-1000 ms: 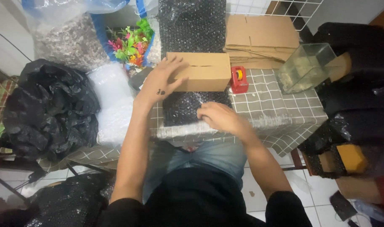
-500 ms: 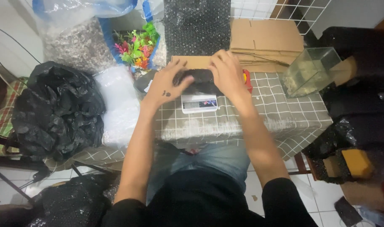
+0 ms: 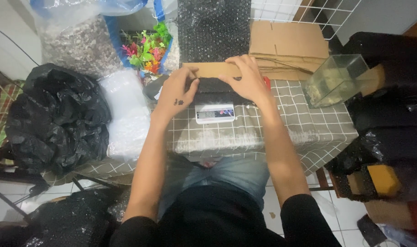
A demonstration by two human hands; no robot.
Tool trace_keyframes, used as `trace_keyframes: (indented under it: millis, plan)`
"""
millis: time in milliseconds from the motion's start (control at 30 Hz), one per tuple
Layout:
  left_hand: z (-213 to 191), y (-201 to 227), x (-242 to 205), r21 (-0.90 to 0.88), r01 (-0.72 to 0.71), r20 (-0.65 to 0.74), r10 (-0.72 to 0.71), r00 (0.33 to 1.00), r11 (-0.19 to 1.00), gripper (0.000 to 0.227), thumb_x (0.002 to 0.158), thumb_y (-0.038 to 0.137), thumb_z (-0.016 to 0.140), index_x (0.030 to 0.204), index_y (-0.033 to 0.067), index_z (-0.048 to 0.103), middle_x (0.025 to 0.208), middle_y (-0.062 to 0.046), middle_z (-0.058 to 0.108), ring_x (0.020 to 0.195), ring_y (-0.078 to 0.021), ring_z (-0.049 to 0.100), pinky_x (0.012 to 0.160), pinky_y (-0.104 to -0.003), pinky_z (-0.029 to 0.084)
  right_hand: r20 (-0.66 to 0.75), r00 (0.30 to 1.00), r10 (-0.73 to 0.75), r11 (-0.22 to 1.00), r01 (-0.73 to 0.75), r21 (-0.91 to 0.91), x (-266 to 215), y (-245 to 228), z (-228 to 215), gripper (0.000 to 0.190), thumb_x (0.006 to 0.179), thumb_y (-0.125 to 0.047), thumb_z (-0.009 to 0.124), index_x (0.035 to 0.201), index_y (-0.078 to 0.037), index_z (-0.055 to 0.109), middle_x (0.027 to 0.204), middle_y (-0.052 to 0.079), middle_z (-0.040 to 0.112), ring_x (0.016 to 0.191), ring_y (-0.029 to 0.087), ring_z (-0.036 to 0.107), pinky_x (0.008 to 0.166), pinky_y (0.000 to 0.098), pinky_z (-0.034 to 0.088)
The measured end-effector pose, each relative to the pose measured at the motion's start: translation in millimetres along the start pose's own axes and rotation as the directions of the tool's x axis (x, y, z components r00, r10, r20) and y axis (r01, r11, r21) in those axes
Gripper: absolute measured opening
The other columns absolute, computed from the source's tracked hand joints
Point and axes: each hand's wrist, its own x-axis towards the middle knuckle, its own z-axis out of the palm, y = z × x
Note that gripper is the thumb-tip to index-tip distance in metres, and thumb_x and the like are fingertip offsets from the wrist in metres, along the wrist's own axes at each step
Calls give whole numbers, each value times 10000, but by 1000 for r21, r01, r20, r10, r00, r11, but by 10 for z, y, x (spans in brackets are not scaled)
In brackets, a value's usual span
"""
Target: Packaging aquarium stones by assembling boxes, wrapping items in bubble wrap, and scooping stones into bags for weighing on a digital scale.
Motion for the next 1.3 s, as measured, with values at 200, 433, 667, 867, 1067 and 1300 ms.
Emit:
trace_keyframes:
  millis: [200, 433, 667, 867, 1067, 1300]
  plan:
    - [28, 290, 221, 342, -27, -87, 61, 994, 939, 165, 949, 114, 673, 1113, 102, 673, 1217, -131, 672, 1207, -296, 602, 1001, -427, 482, -73, 997, -25, 999, 28, 41, 149, 220, 153, 415, 867, -297, 852, 1176, -183, 599, 1073, 59, 547, 1192, 270, 510, 1036, 488, 418]
    - [354, 241, 286, 459, -1, 38, -18, 999, 888, 347, 990, 328, 659, 1266, 124, 709, 1422, -186, 587, 1412, -356, 432, 1187, -515, 223, -150, 987, -61, 998, 63, 11, 172, 320, 228, 293, 897, -119, 768, 1143, -177, 619, 1041, 72, 575, 1143, 286, 565, 984, 472, 447]
    - [555, -235, 288, 148, -94, -164, 118, 979, 985, 331, 809, 264, 791, 1101, 131, 707, 1223, -109, 631, 1159, -314, 536, 981, -428, 455, -404, 911, 84, 861, 138, 490, 619, 951, 420, 332, 974, -124, 645, 1296, -95, 567, 1192, 89, 644, 925, 143, 659, 768, 268, 578]
    - [566, -211, 322, 141, -41, -156, 63, 986, 989, 299, 794, 260, 787, 1069, 165, 716, 1208, -59, 637, 1148, -287, 532, 979, -403, 461, -223, 933, 284, 811, -110, 575, 1080, 1338, 492, 696, 926, -109, 726, 1502, -80, 337, 1454, 193, 526, 998, 203, 693, 795, 285, 591]
    - [566, -238, 301, 162, -40, -178, 69, 982, 986, 286, 797, 287, 782, 1051, 161, 739, 1172, -65, 640, 1124, -291, 542, 936, -404, 480, -114, 921, 372, 685, -189, 703, 937, 921, 289, 434, 866, -28, 728, 1285, -47, 615, 1003, 51, 755, 768, 96, 686, 660, 210, 546]
    - [589, -252, 316, 133, -24, -182, 48, 982, 991, 273, 812, 256, 778, 1062, 150, 747, 1199, -85, 575, 1122, -296, 527, 950, -401, 468, -281, 953, 110, 875, 42, 482, 305, 499, 51, 172, 937, -96, 675, 1095, -27, 685, 969, 29, 714, 832, 109, 634, 761, 238, 528]
